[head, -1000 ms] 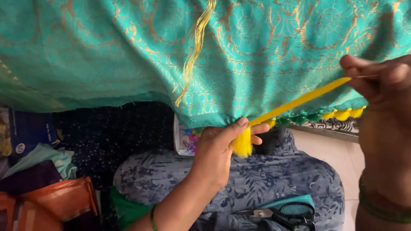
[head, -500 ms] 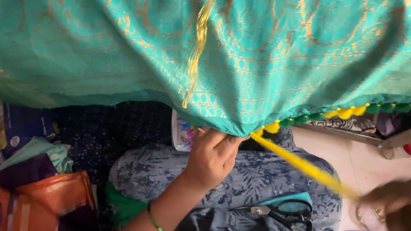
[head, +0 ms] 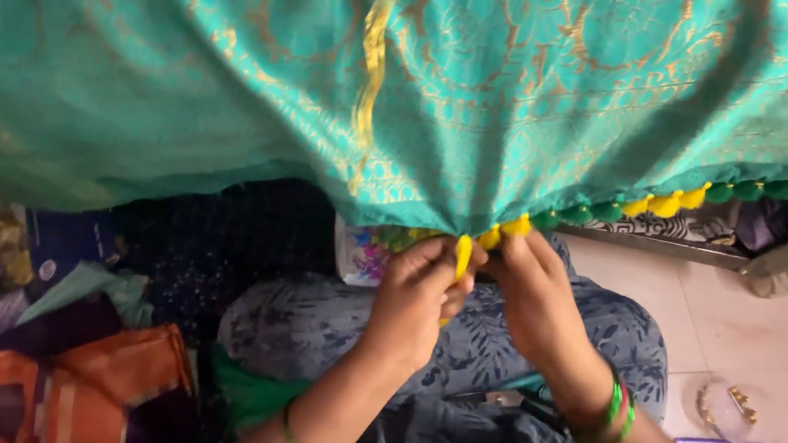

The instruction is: The person is tying decorative yellow tassels and green threads to the edge of a green saree.

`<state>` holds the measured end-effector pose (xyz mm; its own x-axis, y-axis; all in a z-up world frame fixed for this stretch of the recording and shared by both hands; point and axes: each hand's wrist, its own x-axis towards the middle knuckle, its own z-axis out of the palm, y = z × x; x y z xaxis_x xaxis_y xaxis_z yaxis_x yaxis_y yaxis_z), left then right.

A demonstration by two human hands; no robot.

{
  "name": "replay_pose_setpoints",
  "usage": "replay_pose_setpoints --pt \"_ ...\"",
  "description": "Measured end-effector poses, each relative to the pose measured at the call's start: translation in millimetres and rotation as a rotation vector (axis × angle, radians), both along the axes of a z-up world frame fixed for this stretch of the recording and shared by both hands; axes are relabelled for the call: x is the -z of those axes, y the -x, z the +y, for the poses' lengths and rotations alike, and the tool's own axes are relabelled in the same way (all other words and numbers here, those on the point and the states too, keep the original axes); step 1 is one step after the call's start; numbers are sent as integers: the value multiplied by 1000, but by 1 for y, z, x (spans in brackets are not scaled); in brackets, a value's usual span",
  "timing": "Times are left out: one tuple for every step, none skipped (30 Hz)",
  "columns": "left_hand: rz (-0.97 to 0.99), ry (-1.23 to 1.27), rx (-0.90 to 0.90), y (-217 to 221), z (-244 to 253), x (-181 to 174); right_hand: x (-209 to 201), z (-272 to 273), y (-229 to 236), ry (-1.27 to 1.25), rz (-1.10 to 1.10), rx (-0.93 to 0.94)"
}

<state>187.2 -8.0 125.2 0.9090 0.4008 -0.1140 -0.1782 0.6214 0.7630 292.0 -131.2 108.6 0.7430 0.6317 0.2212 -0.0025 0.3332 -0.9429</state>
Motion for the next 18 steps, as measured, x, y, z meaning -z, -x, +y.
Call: replay_pose_setpoints --pt "0 4 -10 -2 -4 6 -5 8 -3 4 0 -10" --pt "10 -190 -116 -5 -7 11 -10 17 -7 -100 230 -207" --pt "21 -384 -222 -8 -10 17 -15 27 -11 -204 459 -403" --pt "28 -379 -232 -4 -7 5 -33 29 -2 -198 465 -412" --pt "2 -628 -348 0 -4 -7 -50 32 7 -70 442 -242" --pt "-26 -876 -457 3 -1 -18 -67 34 14 55 408 -66" --pt "-19 -871 -462 7 2 -33 -44 29 12 62 410 -71" --pt "-87 -852 -446 9 5 -49 -21 22 10 35 284 -26" --pt "-155 -831 -429 11 7 -64 1 14 7 9 157 20" --pt "-168 -824 -426 6 9 -43 6 10 9 13 146 29" --pt "-69 -596 -252 -1 11 -23 11 6 11 67 113 44" --pt "14 -375 -68 -12 12 -6 13 1 9 118 72 66" --pt "-8 -372 -58 -12 10 -11 2 -6 9 119 53 81" --pt "-55 -319 -34 -14 12 -17 -9 -9 7 127 -87 77" --pt "-101 -266 -8 -15 13 -24 -20 -13 6 137 -226 72" --pt "-114 -273 2 -15 15 -29 -27 -22 4 130 -237 85" --pt "-99 -361 -32 -15 16 -34 -33 -32 2 220 -549 195" --pt "-75 -442 -72 -12 17 -36 -38 -42 3 317 -855 298"
